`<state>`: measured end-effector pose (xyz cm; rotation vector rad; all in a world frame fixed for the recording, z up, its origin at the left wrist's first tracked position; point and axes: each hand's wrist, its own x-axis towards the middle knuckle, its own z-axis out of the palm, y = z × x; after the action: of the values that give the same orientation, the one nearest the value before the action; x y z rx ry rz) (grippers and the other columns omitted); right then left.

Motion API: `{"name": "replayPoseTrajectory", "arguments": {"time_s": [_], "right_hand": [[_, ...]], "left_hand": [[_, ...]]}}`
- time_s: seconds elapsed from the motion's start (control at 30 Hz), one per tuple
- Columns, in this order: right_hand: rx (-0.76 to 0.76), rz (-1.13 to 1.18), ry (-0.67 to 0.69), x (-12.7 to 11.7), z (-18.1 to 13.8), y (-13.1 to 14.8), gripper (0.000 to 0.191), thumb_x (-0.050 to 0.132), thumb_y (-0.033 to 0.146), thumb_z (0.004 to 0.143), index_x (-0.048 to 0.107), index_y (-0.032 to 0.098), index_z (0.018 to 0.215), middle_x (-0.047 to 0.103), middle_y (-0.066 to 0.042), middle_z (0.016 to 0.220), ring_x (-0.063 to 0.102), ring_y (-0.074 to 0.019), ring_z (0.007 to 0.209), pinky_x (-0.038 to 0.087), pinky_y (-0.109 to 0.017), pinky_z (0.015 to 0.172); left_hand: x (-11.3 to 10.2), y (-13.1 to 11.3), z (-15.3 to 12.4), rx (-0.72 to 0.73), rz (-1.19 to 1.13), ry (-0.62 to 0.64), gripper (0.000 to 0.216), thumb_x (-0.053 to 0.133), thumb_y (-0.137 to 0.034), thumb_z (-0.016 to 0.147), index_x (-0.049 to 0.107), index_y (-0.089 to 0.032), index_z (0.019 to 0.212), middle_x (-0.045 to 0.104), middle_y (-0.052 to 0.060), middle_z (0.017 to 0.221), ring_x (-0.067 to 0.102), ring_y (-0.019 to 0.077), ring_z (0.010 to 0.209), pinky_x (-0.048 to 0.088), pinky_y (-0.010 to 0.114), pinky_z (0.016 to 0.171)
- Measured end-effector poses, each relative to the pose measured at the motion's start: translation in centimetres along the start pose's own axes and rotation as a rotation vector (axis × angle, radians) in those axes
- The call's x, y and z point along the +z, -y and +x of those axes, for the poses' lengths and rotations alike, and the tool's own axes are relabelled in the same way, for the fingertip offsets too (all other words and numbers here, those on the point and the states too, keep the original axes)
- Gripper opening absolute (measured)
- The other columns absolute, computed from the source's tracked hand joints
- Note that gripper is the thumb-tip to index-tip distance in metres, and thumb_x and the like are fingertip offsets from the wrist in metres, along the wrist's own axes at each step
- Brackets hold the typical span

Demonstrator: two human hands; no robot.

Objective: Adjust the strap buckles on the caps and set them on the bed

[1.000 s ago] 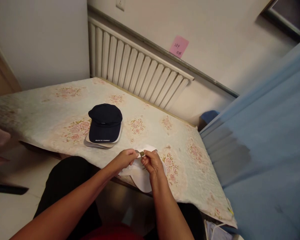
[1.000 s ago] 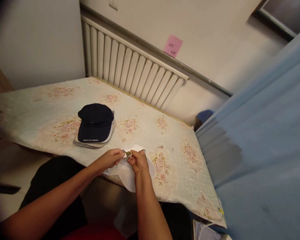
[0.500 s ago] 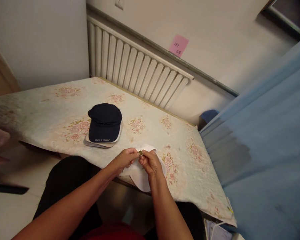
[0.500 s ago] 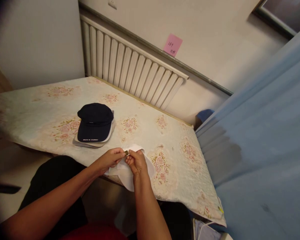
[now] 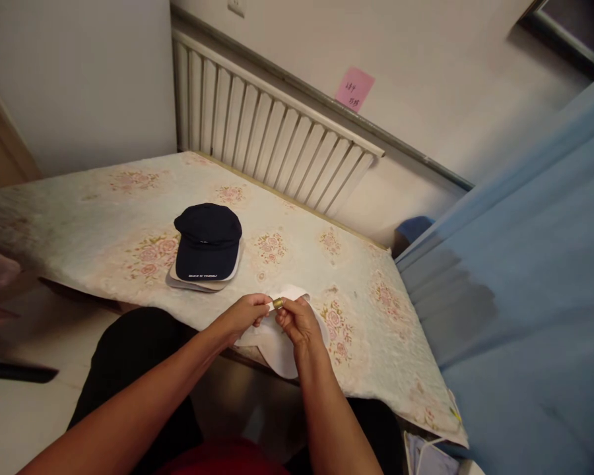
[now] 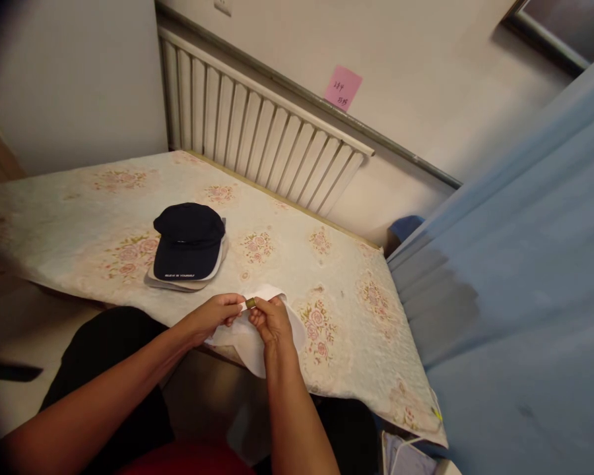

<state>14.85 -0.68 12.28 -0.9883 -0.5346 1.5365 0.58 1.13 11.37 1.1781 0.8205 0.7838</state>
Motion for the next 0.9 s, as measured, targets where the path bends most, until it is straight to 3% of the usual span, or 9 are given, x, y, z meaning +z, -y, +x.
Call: {"name": "replayPoseTrajectory", "arguments": {"time_s": [0.23, 0.9], "right_hand": [[-0.017, -0.025, 0.003, 0.1, 0.0, -0.1, 0.02, 0.077, 0.014, 0.054, 0.058, 0.014, 0.061, 0.059, 0.003, 0.048, 0.047, -0.0053, 0.038, 0.039, -0.016, 0.037], [-0.023, -0.059, 0.004, 0.5, -0.2, 0.1, 0.018, 0.078, 0.017, 0.055, 0.061, 0.012, 0.058, 0.059, 0.002, 0.045, 0.049, -0.0064, 0.037, 0.043, -0.017, 0.039]], "left_hand": [[-0.1, 0.8, 0.2, -0.007, -0.049, -0.088, 0.018, 0.062, -0.03, 0.061, 0.052, -0.017, 0.07, 0.05, -0.006, 0.057, 0.041, 0.0078, 0.049, 0.031, 0.023, 0.052], [-0.1, -0.2, -0.3, -0.046, -0.124, -0.02, 0.02, 0.063, -0.033, 0.062, 0.053, -0.016, 0.066, 0.052, -0.004, 0.058, 0.04, 0.0077, 0.048, 0.027, 0.023, 0.051]]}}
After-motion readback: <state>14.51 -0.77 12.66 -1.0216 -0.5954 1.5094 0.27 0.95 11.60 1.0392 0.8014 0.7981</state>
